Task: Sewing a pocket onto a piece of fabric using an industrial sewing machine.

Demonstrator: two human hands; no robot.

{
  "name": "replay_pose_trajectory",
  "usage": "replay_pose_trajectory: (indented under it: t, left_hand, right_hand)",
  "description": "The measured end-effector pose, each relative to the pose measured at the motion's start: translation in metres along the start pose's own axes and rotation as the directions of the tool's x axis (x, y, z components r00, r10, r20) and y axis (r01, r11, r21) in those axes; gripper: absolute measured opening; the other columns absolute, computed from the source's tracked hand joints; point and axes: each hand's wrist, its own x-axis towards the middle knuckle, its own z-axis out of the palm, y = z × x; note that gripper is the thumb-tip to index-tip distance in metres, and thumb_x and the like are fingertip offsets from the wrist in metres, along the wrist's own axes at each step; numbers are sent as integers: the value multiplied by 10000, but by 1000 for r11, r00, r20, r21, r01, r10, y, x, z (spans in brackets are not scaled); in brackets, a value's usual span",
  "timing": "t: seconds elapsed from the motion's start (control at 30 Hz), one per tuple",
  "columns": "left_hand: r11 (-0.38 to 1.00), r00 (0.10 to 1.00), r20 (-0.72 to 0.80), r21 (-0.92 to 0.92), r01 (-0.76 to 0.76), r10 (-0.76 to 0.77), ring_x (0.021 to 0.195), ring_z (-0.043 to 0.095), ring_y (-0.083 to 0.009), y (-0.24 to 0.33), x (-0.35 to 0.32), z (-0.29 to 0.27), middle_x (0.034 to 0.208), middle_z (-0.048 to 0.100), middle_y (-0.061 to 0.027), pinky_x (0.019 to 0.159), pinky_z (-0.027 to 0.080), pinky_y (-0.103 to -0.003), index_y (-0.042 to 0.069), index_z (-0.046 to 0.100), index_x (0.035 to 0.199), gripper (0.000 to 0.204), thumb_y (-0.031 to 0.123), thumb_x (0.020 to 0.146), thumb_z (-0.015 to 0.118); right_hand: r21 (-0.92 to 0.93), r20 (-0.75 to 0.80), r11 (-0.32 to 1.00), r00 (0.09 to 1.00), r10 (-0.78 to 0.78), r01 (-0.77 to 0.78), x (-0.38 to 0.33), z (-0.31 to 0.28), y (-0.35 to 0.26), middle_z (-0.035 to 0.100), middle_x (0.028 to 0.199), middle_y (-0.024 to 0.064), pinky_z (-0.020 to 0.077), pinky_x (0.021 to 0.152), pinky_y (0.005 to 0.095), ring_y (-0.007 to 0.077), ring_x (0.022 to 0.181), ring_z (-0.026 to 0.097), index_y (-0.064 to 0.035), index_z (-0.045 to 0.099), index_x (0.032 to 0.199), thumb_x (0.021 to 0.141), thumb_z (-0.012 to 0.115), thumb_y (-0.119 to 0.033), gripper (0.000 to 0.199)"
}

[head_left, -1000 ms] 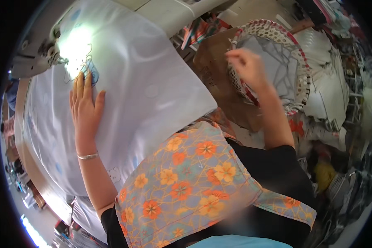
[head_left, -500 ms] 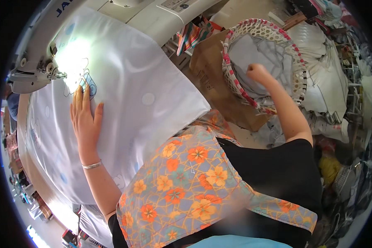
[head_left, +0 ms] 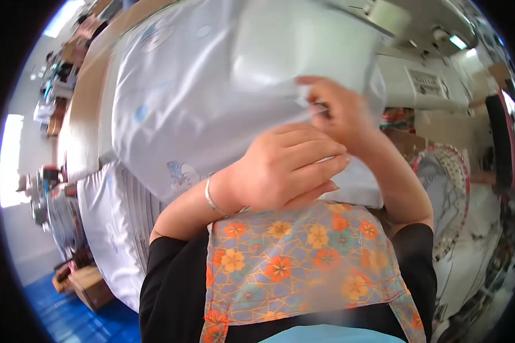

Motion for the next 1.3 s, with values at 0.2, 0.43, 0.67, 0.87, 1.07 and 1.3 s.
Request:
replay_pose_trajectory:
  t: [0.2,0.43,0.67,0.87,1.07,1.3]
  left_hand:
    - [519,881,-394,712,473,-262,962,629,-387,-86,-36,-49,1079,664,-172,874,495,-456,27,581,1200,455,269,827,681]
    - [596,623,-146,192,780,-768,771,601,-275,-140,-23,-60,913,680,-135,734,480,-352,20,622,1134,309,250,928,598]
    - [609,571,-263,-87,788,-778,736,624,-309,-96,-13,-43,794,649,-153,674,482,-368,20,660,984,156,129,898,587]
    - [802,733,-415,13,597,-539,699,608,-287,-81,-15,-38,800,645,-131,659,486,-342,9,648,958,104,54,889,585]
    - [729,641,-386,-141,670,-664,704,613,-289,-67,-12,-43,795,641,-134,659,489,-353,10,644,931,76,44,877,603]
    - [774,774,-247,119,621,-583,740,616,-331,-74,-31,-54,827,648,-152,671,491,-383,22,633,984,127,58,864,617]
  right_hand:
    - [92,434,994,896,-96,63,13,89,-17,636,985,124,512,714,415,344,807,619,-35,585,955,753,627,-95,215]
    - [108,449,994,893,-19,-33,19,92,-16,651,943,89,504,633,345,222,719,630,-47,640,965,828,638,-75,139]
    - [100,-343,993,939,-19,56,68,45,-7,662,903,19,411,581,222,74,682,529,-45,676,985,852,654,7,144]
    - [190,-309,982,950,51,9,64,46,-10,640,853,-6,385,576,206,49,661,474,-33,695,974,861,662,-20,119]
    - [270,-204,955,962,184,-125,59,42,-18,600,763,-6,372,548,216,55,609,442,-30,702,958,858,657,-34,110]
    - [271,49,939,977,207,-212,71,32,-16,447,648,-78,286,511,212,16,584,364,-49,691,890,858,668,-72,46]
